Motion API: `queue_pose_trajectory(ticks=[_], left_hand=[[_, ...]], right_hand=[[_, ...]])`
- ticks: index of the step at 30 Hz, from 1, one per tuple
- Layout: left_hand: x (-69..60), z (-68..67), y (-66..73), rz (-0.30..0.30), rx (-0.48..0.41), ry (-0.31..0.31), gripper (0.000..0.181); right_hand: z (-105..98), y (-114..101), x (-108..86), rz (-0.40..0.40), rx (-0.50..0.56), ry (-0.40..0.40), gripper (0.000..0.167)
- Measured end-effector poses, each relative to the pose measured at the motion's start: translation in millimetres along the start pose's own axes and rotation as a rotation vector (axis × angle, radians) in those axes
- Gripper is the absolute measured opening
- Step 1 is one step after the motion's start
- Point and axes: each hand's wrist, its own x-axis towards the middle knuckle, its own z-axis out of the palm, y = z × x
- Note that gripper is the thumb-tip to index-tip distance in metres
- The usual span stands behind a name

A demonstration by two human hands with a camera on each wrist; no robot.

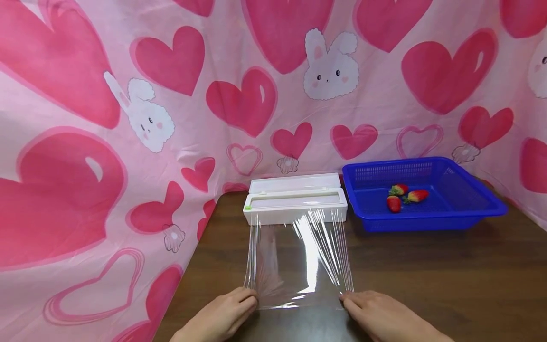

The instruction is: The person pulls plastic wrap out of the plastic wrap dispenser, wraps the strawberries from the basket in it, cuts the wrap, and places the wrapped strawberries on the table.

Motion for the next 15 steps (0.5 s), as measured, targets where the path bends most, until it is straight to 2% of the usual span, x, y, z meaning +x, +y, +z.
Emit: queue_pose_trajectory(ticks=[4,7,9,12,15], left_hand=[[0.3,1.4,0.4,0.004,0.05,-0.041,0.01],[0.9,-2.5,0.8,0.0,0.031,-0.09,0.003],[0.6,-6.1,0.6,-0.021,-0.005,-0.128,0.004],[0.3,-11.9,1.1,-0.057,-0.052,-0.181,0.011],[-0.1,-16.3,2.1,-0.093,-0.082,-0.225,0.015]], right_hand=[[5,3,0.9,-0.02,-0.021,-0.061,0.064],[5,7,1.7,-0.035,-0.008,-0.083,0.049],[5,9,1.8,-0.057,-0.004,-0.057,0.035],[6,11,1.0,-0.12,-0.046,0.022,0.019],[6,12,0.0,-0.155,-0.044,0.067,0.01]])
